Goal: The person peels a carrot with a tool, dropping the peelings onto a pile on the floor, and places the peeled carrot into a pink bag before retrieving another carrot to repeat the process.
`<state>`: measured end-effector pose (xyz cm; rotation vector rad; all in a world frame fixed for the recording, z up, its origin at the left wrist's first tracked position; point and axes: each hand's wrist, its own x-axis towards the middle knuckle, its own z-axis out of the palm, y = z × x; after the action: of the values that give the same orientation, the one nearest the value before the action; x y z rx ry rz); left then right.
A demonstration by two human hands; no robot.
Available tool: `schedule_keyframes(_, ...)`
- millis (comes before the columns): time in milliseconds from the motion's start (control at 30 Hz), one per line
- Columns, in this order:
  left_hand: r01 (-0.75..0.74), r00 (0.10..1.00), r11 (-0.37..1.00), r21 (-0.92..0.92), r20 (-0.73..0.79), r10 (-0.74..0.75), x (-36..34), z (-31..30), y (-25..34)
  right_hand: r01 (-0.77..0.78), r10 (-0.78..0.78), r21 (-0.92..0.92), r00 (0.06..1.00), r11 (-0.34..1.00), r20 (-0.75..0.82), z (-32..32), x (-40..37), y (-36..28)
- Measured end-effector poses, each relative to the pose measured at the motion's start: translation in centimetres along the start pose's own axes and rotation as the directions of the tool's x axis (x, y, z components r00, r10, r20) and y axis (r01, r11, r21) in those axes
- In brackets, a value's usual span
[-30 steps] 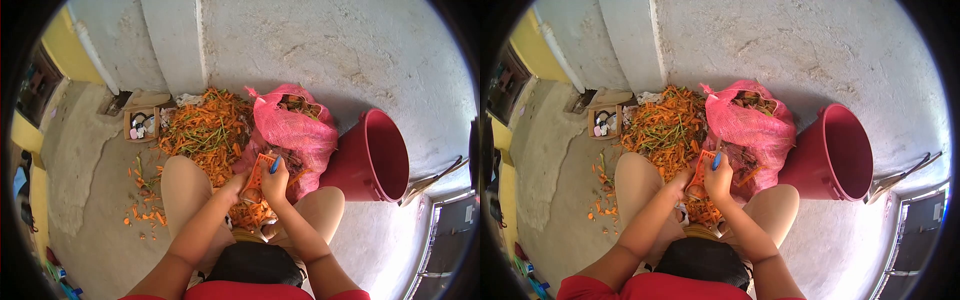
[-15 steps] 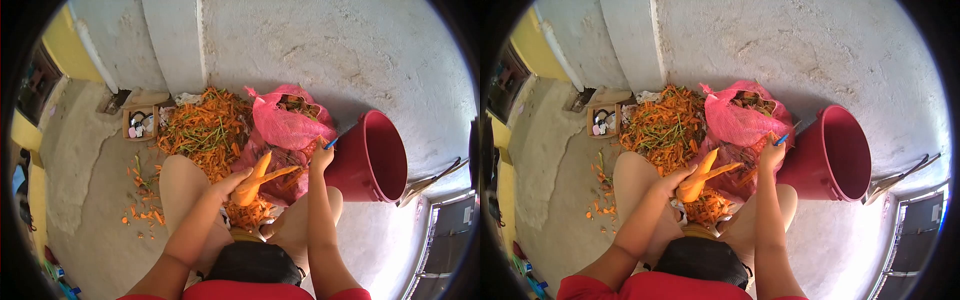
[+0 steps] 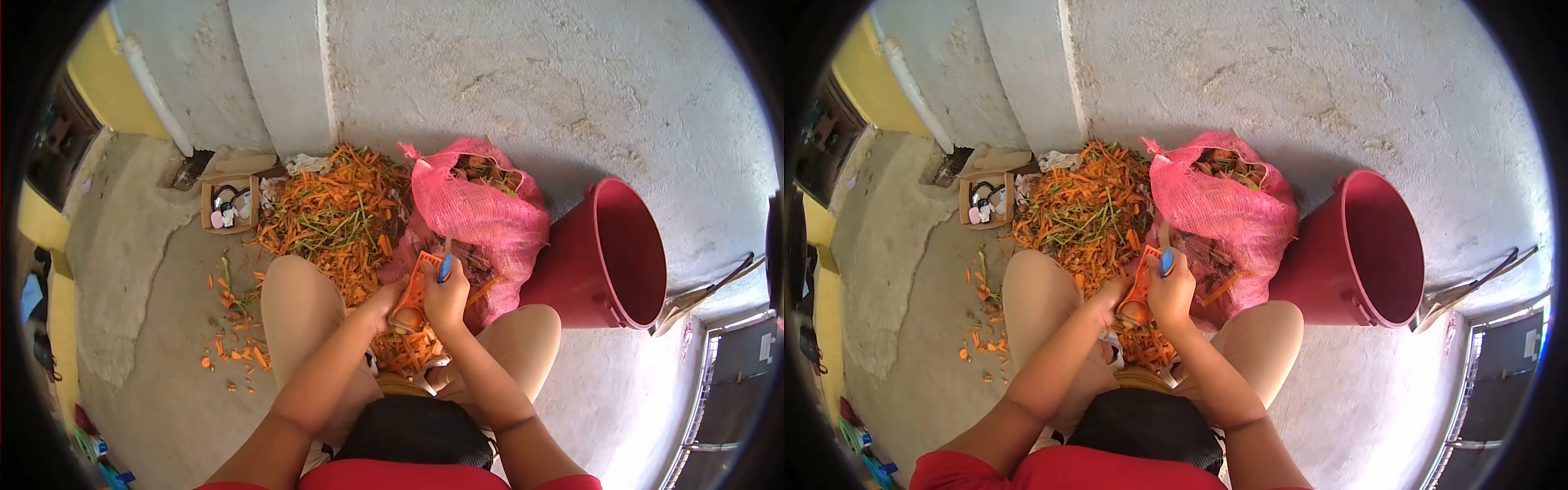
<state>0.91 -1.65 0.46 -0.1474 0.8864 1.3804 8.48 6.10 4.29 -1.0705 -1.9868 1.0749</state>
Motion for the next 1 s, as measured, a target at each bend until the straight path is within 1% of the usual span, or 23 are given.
schedule_keyframes(67,0.017,1.0,0.993,0.12,-0.002,-0.017,-0.6,0.4,0.7,0.005,-0.003,-0.082,1.0,0.997,0.021,-0.3,0.6,-0.5)
schedule_keyframes(100,-0.003,1.0,0.979,0.205,0.018,0.0,-0.4,0.1,0.8,0.01,-0.006,-0.121,0.999,0.993,0.032,-0.5,1.2,-0.8)
schedule_keyframes(167,-0.042,0.998,0.928,0.369,0.068,0.018,0.3,-0.8,0.5,0.009,-0.023,-0.121,0.992,0.993,-0.12,0.1,4.1,2.5)
schedule_keyframes(200,-0.004,0.992,0.935,0.354,0.117,-0.04,-0.1,-0.7,0.3,0.009,-0.033,-0.123,0.981,0.992,-0.193,-0.2,5.8,4.0)
schedule_keyframes(267,0.075,0.967,0.942,0.328,0.205,-0.149,-2.1,0.0,0.3,-0.157,0.105,-0.182,0.958,0.971,-0.266,-2.0,9.1,4.9)
schedule_keyframes(300,-0.036,0.957,0.918,0.395,0.278,-0.083,-2.9,0.7,0.3,-0.168,0.079,-0.257,0.943,0.952,-0.323,-2.4,10.5,7.1)
schedule_keyframes(333,-0.014,0.943,0.945,0.326,0.318,-0.096,-2.9,0.6,0.3,-0.184,0.049,-0.329,0.924,0.926,-0.379,-2.8,11.7,9.2)
schedule_keyframes(400,0.038,0.91,0.982,0.187,0.4,-0.112,-2.5,0.5,0.6,-0.195,0.132,-0.111,0.898,0.975,-0.419,-4.0,12.9,9.8)
schedule_keyframes(433,0.048,0.938,0.989,0.141,0.334,-0.093,-2.5,0.4,0.7,-0.194,0.174,-0.002,0.887,0.981,-0.429,-4.3,13.0,9.8)
schedule_keyframes(467,0.05,0.977,0.98,0.193,0.195,-0.088,-2.0,0.2,0.7,-0.141,0.142,0.034,0.896,0.989,-0.422,-4.3,12.9,10.0)
schedule_keyframes(500,0.06,0.996,0.968,0.244,0.052,-0.075,-1.0,-0.3,0.7,-0.087,0.108,0.069,0.903,0.994,-0.415,-4.2,12.4,9.0)
schedule_keyframes(533,0.077,0.994,0.953,0.294,-0.092,-0.051,-0.4,-0.6,0.6,-0.033,0.075,0.108,0.909,0.994,-0.41,-4.0,11.7,7.6)
schedule_keyframes(567,-0.122,0.975,0.913,0.389,-0.124,0.184,0.1,-0.5,0.1,-0.091,0.153,0.192,0.927,0.977,-0.342,-3.7,10.5,6.1)
schedule_keyframes(600,-0.091,0.94,0.746,0.66,-0.19,0.283,0.5,-0.9,0.1,-0.05,0.127,0.263,0.95,0.964,-0.285,-3.1,9.0,4.3)
schedule_keyframes(633,-0.015,0.894,0.509,0.861,-0.217,0.392,1.0,-1.4,-0.1,-0.015,0.097,0.332,0.968,0.943,-0.231,-2.6,7.6,2.9)
schedule_keyframes(667,0.096,0.844,0.229,0.969,-0.201,0.497,1.4,-1.7,-0.3,-0.002,0.048,0.253,0.983,0.968,-0.176,-2.1,6.4,2.3)
schedule_keyframes(700,0.012,0.891,0.462,0.887,-0.219,0.397,1.6,-1.6,-0.4,-0.05,0.088,0.301,0.99,0.952,-0.114,-0.8,5.6,4.0)
schedule_keyframes(733,-0.046,0.932,0.671,0.74,-0.21,0.295,1.8,-1.4,-0.4,-0.086,0.111,0.312,0.992,0.946,-0.062,-1.0,4.0,1.3)
schedule_keyframes(767,-0.079,0.964,0.837,0.541,-0.173,0.202,1.9,-1.3,-0.3,-0.09,0.109,0.316,0.993,0.944,-0.043,-0.8,3.0,0.3)
schedule_keyframes(800,-0.084,0.986,0.949,0.305,-0.111,0.122,1.9,-1.4,-0.3,-0.093,0.106,0.321,0.994,0.942,-0.023,-0.5,2.3,-0.2)
schedule_keyframes(867,0.009,0.997,0.998,0.055,0.07,-0.013,1.7,-2.1,-0.1,-0.107,0.114,0.309,0.993,0.945,-0.004,-0.1,1.4,-0.3)
schedule_keyframes(900,0.078,0.983,0.995,-0.064,0.172,-0.066,1.3,-2.0,0.2,-0.115,0.12,0.3,0.993,0.947,0.003,0.0,1.2,-0.4)
schedule_keyframes(1000,0.098,0.981,0.989,-0.107,0.176,-0.078,-0.2,-0.6,0.6,-0.11,0.13,0.351,0.991,0.93,-0.034,-0.6,1.3,-1.4)
